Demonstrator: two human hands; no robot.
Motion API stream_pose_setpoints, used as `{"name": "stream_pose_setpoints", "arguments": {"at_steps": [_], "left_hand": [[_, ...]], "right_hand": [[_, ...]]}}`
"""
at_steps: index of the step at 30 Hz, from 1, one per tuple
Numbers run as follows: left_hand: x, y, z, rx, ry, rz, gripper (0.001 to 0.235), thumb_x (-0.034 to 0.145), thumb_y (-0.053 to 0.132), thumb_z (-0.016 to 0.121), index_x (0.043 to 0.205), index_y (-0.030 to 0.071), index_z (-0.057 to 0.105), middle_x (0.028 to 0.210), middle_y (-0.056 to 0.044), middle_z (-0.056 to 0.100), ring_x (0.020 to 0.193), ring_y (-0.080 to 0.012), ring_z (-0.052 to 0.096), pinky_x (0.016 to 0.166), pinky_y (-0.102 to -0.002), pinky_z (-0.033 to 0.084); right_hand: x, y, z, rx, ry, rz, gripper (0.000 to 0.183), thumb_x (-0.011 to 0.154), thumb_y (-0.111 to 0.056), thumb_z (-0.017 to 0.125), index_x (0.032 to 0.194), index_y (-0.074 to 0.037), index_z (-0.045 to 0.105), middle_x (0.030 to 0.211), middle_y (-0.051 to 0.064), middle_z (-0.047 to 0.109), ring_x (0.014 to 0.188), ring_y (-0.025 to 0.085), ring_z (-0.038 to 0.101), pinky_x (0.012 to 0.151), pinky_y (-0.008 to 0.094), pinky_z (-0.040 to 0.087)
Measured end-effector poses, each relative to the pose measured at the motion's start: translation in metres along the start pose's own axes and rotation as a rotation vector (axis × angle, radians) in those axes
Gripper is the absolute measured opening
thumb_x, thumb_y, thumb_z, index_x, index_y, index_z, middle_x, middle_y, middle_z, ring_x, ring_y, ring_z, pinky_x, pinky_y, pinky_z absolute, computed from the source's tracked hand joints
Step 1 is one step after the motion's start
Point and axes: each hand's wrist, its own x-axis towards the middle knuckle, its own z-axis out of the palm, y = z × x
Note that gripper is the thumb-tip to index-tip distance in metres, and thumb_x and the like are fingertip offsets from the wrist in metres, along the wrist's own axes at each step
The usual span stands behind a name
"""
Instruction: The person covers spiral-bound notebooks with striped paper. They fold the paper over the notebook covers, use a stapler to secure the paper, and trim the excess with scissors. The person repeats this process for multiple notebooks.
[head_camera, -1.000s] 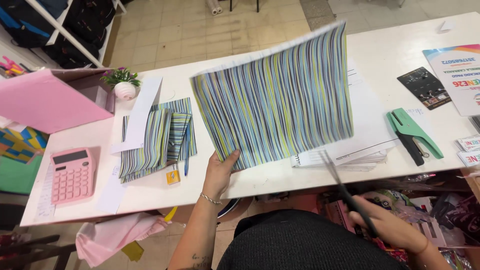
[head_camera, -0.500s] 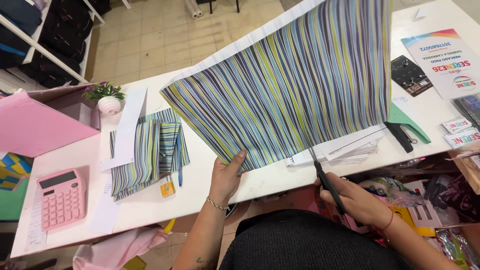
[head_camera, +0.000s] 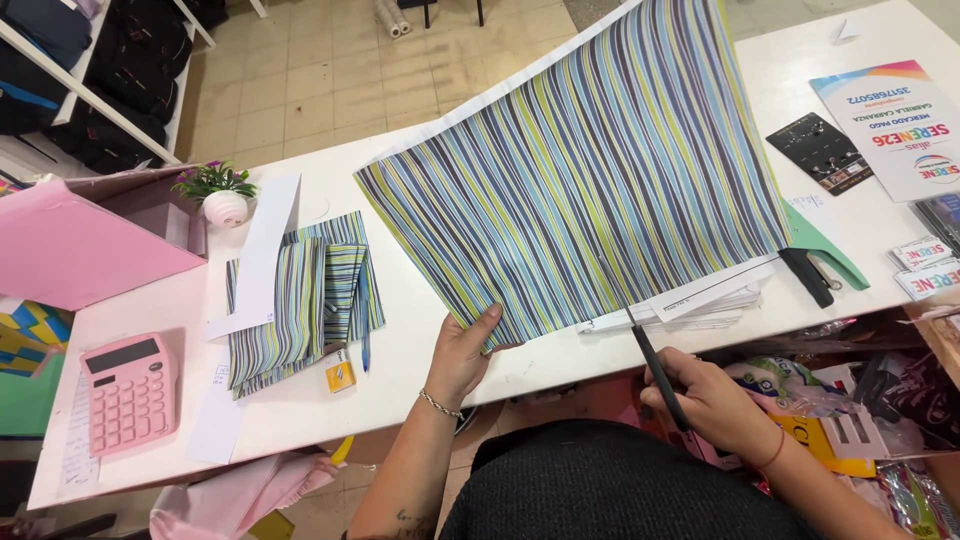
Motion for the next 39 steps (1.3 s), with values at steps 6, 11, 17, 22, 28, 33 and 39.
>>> {"name": "stream_pose_setpoints", "arguments": {"at_steps": [6, 11, 17, 22, 28, 33, 39], "left_hand": [[0.003, 0.002, 0.0, 0.009, 0.085, -0.072, 0.019, 0.09, 0.013, 0.078, 0.08, 0.02, 0.065, 0.09, 0.004, 0.067, 0.098, -0.0103, 0.064, 0.071, -0.045, 0.063], [0.005, 0.001, 0.007, -0.046, 0.205, -0.16, 0.041, 0.086, 0.009, 0.079, 0.089, 0.02, 0.04, 0.1, -0.001, 0.055, 0.107, -0.0129, 0.057, 0.074, -0.048, 0.062], [0.006, 0.0, 0.006, 0.052, 0.04, -0.111, 0.032, 0.089, 0.016, 0.079, 0.07, 0.024, 0.055, 0.082, 0.008, 0.049, 0.091, -0.0071, 0.054, 0.07, -0.043, 0.059], [0.001, -0.003, 0.013, 0.171, -0.142, -0.067, 0.033, 0.097, 0.018, 0.073, 0.067, 0.02, 0.058, 0.07, 0.013, 0.048, 0.07, -0.003, 0.05, 0.061, -0.032, 0.053], [0.0, -0.022, 0.012, 0.09, -0.216, -0.072, 0.004, 0.097, 0.015, 0.072, 0.097, 0.014, 0.076, 0.094, 0.004, 0.072, 0.09, -0.0127, 0.068, 0.066, -0.036, 0.064], [-0.001, -0.021, 0.011, 0.104, -0.211, -0.035, 0.007, 0.098, 0.014, 0.071, 0.099, 0.012, 0.077, 0.095, 0.003, 0.073, 0.092, -0.0117, 0.068, 0.068, -0.034, 0.063], [-0.005, -0.023, 0.014, 0.04, -0.229, -0.028, 0.007, 0.099, 0.01, 0.069, 0.103, 0.01, 0.075, 0.097, 0.0, 0.073, 0.091, -0.0154, 0.069, 0.071, -0.036, 0.064]], "right_hand": [[0.0, 0.017, 0.009, 0.044, 0.08, -0.065, 0.026, 0.088, -0.034, 0.069, 0.072, -0.015, 0.064, 0.056, -0.002, 0.069, 0.054, 0.016, 0.062, 0.062, 0.032, 0.048], [-0.002, 0.034, 0.021, 0.051, 0.145, -0.091, 0.032, 0.089, -0.038, 0.069, 0.068, -0.015, 0.061, 0.053, -0.003, 0.069, 0.048, 0.014, 0.064, 0.054, 0.032, 0.048], [-0.009, 0.021, 0.014, 0.096, 0.158, -0.15, 0.024, 0.088, -0.031, 0.069, 0.072, -0.015, 0.063, 0.052, -0.004, 0.068, 0.045, 0.013, 0.063, 0.053, 0.031, 0.049], [-0.008, 0.01, 0.009, 0.144, 0.14, -0.195, 0.013, 0.086, -0.023, 0.065, 0.078, -0.014, 0.065, 0.054, -0.001, 0.066, 0.047, 0.014, 0.059, 0.057, 0.031, 0.049], [-0.003, 0.009, 0.01, 0.204, 0.151, -0.232, 0.014, 0.091, -0.024, 0.06, 0.086, -0.011, 0.064, 0.06, 0.001, 0.068, 0.057, 0.017, 0.06, 0.065, 0.033, 0.048], [-0.001, 0.018, 0.013, 0.166, 0.225, -0.143, 0.025, 0.092, -0.031, 0.064, 0.077, -0.011, 0.061, 0.055, 0.0, 0.062, 0.054, 0.016, 0.055, 0.058, 0.033, 0.045], [0.0, 0.021, 0.018, 0.077, 0.271, -0.106, 0.028, 0.09, -0.033, 0.068, 0.074, -0.012, 0.061, 0.049, -0.001, 0.066, 0.048, 0.015, 0.057, 0.057, 0.034, 0.047]]}}
